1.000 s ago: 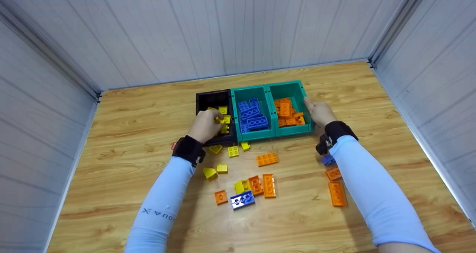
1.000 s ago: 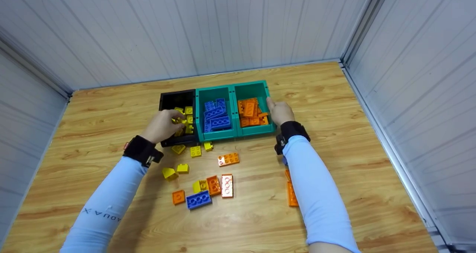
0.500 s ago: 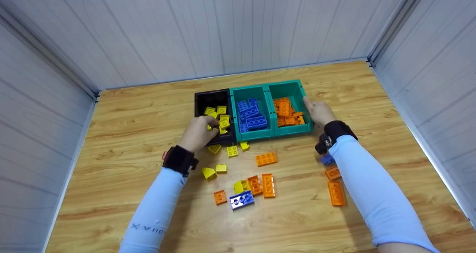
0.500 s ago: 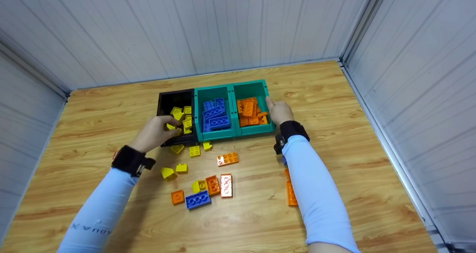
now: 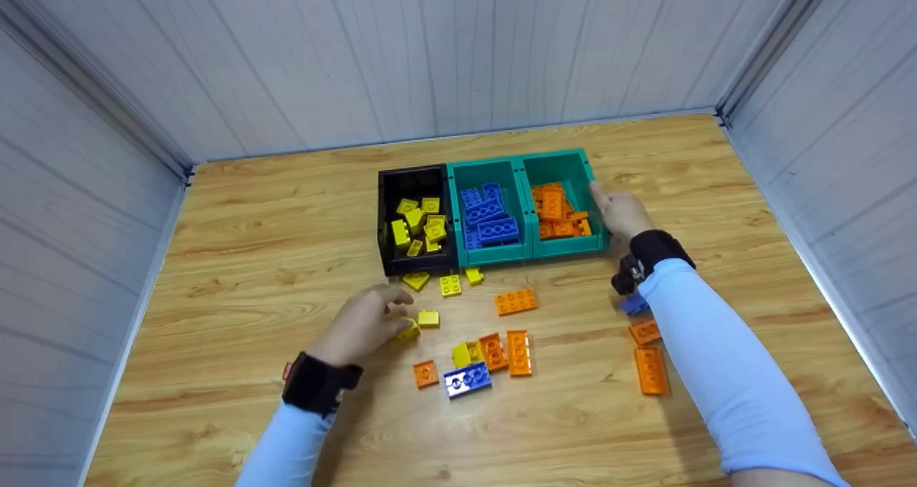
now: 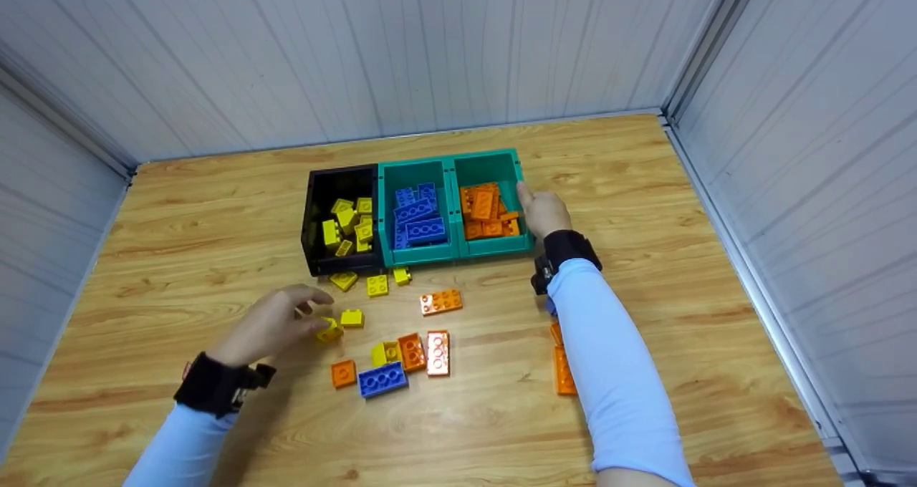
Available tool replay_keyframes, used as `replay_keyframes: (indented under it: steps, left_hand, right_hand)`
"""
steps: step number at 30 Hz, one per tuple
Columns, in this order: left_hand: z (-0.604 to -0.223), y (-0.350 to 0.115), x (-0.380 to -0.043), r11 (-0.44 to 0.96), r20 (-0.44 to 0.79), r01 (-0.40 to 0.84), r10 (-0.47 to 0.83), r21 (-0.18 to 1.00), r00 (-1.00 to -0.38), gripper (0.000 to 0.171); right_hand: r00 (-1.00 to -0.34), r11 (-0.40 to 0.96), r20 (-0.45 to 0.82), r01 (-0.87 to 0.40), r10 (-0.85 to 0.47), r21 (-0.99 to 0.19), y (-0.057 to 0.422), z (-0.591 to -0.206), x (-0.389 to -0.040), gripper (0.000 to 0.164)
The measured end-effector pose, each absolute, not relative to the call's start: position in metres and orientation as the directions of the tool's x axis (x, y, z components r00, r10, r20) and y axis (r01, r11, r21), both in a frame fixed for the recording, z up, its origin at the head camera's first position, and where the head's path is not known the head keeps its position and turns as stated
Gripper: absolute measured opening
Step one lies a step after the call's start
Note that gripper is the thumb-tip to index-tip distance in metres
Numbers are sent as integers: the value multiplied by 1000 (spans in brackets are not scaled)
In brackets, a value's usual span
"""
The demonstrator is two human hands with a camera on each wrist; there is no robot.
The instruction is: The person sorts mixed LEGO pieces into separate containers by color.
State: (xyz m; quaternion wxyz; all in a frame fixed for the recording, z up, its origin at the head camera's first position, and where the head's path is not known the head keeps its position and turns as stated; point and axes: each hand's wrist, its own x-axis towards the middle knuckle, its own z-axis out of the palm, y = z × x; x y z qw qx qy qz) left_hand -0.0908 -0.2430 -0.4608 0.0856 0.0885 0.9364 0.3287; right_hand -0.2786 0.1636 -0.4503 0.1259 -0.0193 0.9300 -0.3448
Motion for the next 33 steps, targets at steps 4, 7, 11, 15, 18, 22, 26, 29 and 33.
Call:
replay_keyframes:
  steps: [4,7,11,15,18,22,26,29,33]
  left_hand:
    - [-471,-239,-80,776,-77,136,230,616,-970,27]
    - [-478,-236,-74,778,-59,126,205,616,-977,26]
    - [-483,-232,-66,782,-53,88,153,617,-987,26]
    - [-484,-230,-59,782,-60,61,125,620,-990,27]
    - [-484,-229,-55,780,-72,40,109,625,-991,30]
    - [-485,-230,-50,782,-87,15,88,623,-992,34]
    - [-486,-230,-43,792,-78,11,74,611,-994,35]
    - [-485,-231,-39,797,-71,15,73,604,-995,35]
    - [-482,-232,-36,795,-52,12,54,607,-997,33]
  right_hand:
    - [-966,762,-226,51,-127,-646,166,-451,-279,61]
    - [-965,763,-231,53,-127,-644,165,-450,-277,62]
    - [-965,759,-233,62,-120,-648,163,-448,-276,62]
    - [-967,749,-232,74,-109,-658,164,-450,-278,61]
    - [-969,743,-227,78,-101,-664,165,-452,-281,61]
    - [-972,739,-212,69,-101,-670,166,-456,-283,61]
    - [-975,744,-194,48,-111,-667,165,-457,-283,61]
    - [-975,745,-196,52,-108,-665,165,-457,-283,61]
    - [-971,741,-210,58,-113,-669,165,-455,-282,62]
